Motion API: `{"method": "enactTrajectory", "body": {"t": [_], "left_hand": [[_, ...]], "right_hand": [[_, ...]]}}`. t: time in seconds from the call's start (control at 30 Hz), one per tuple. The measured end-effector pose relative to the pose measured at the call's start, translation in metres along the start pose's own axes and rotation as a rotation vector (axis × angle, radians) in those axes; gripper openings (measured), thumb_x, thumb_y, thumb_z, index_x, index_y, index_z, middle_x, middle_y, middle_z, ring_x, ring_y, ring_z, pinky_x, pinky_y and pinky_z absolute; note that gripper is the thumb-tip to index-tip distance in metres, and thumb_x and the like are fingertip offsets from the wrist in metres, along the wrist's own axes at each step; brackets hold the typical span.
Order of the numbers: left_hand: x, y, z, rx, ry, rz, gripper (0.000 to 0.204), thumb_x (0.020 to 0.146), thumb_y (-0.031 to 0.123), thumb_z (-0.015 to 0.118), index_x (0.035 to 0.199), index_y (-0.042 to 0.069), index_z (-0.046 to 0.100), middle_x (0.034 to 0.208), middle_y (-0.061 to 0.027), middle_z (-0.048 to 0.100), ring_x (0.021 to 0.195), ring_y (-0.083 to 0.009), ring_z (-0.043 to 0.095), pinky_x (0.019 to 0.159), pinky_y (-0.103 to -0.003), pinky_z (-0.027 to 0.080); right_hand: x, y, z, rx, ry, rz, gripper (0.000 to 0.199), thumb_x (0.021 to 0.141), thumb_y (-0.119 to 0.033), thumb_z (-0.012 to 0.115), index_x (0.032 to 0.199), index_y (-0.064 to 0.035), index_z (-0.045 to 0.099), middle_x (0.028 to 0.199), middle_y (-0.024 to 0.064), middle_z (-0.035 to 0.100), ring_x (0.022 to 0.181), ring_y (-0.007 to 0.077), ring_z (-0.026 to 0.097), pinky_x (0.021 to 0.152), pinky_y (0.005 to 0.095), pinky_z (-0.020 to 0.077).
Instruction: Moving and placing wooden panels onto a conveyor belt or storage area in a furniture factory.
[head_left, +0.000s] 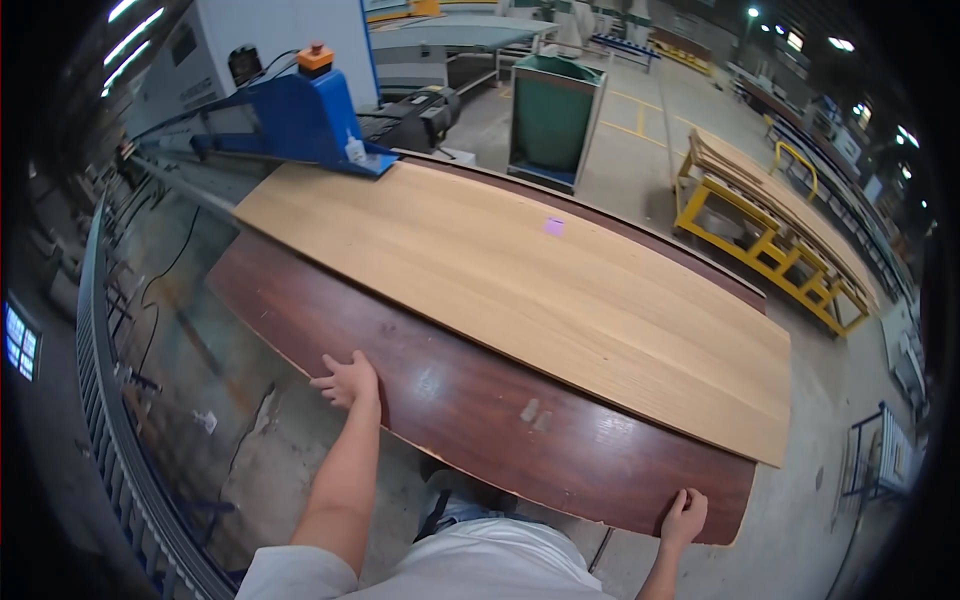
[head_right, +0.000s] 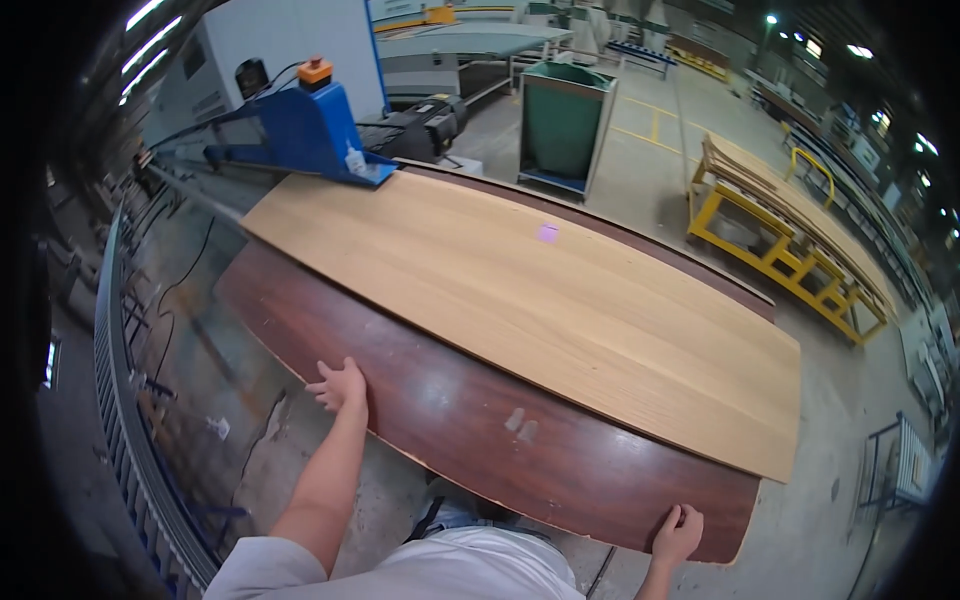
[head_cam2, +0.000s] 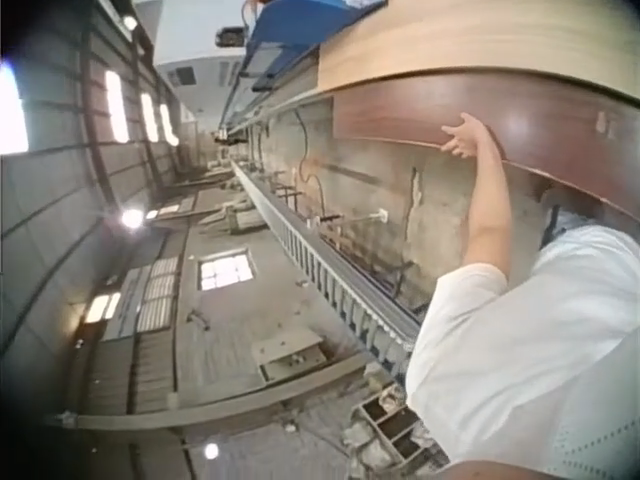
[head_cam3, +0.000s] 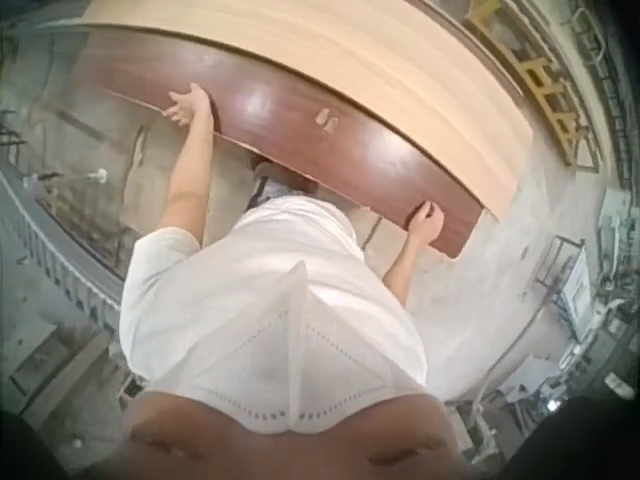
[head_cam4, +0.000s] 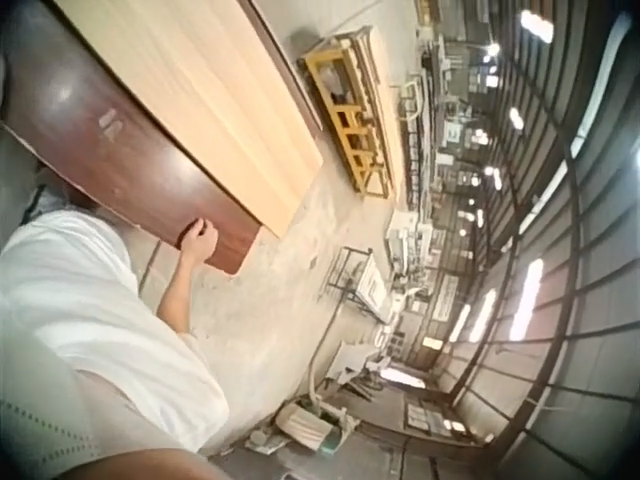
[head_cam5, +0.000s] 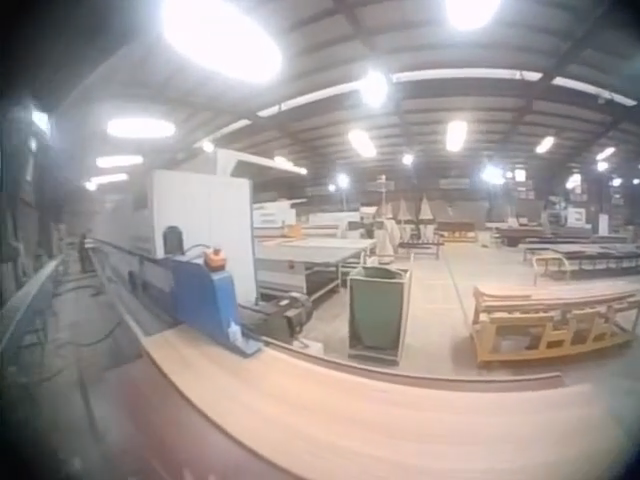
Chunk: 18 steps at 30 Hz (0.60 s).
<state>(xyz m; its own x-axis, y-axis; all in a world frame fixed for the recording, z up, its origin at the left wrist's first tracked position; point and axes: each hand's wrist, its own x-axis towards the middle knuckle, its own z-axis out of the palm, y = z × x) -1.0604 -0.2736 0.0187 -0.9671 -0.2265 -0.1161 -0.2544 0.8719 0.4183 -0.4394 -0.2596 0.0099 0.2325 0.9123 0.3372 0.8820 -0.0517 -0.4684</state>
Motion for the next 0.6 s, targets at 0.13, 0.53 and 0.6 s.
{"method": "enactTrajectory", "body": {"t": [0.13,0.53,0.6], "left_hand": [[0.006,-0.005,-0.005,-0.018,-0.007,-0.007,0.075,0.087,0.052,0.058,0.153,0.025,0.035,0.157,-0.0333,0.014,0.135,-0.0462,0.037,0.106,-0.053,0.037],[0.0,0.001,-0.005,0.021,0.013,-0.04,0.074,0.084,0.052,0.06,0.15,0.025,0.04,0.157,-0.031,0.015,0.13,-0.0421,0.042,0.104,-0.047,0.038],[0.0,0.001,-0.005,0.018,0.029,-0.035,0.073,0.085,0.051,0.059,0.15,0.025,0.04,0.157,-0.0307,0.015,0.129,-0.0425,0.043,0.104,-0.047,0.039]], "right_hand": [[0.005,-0.009,0.011,0.095,-0.065,0.006,0.014,0.092,-0.012,0.062,0.096,0.0018,0.064,0.09,0.0123,0.062,0.082,0.0268,0.061,0.075,0.0367,0.0488],[0.011,-0.132,0.068,0.272,-0.288,-0.524,0.006,0.082,-0.011,0.069,0.084,-0.0052,0.068,0.077,0.0142,0.062,0.072,0.0342,0.062,0.066,0.0433,0.0474],[0.013,-0.155,0.077,0.373,-0.349,-0.513,0.007,0.083,-0.011,0.069,0.086,-0.0051,0.068,0.079,0.0145,0.064,0.074,0.0342,0.063,0.067,0.0425,0.049]]}}
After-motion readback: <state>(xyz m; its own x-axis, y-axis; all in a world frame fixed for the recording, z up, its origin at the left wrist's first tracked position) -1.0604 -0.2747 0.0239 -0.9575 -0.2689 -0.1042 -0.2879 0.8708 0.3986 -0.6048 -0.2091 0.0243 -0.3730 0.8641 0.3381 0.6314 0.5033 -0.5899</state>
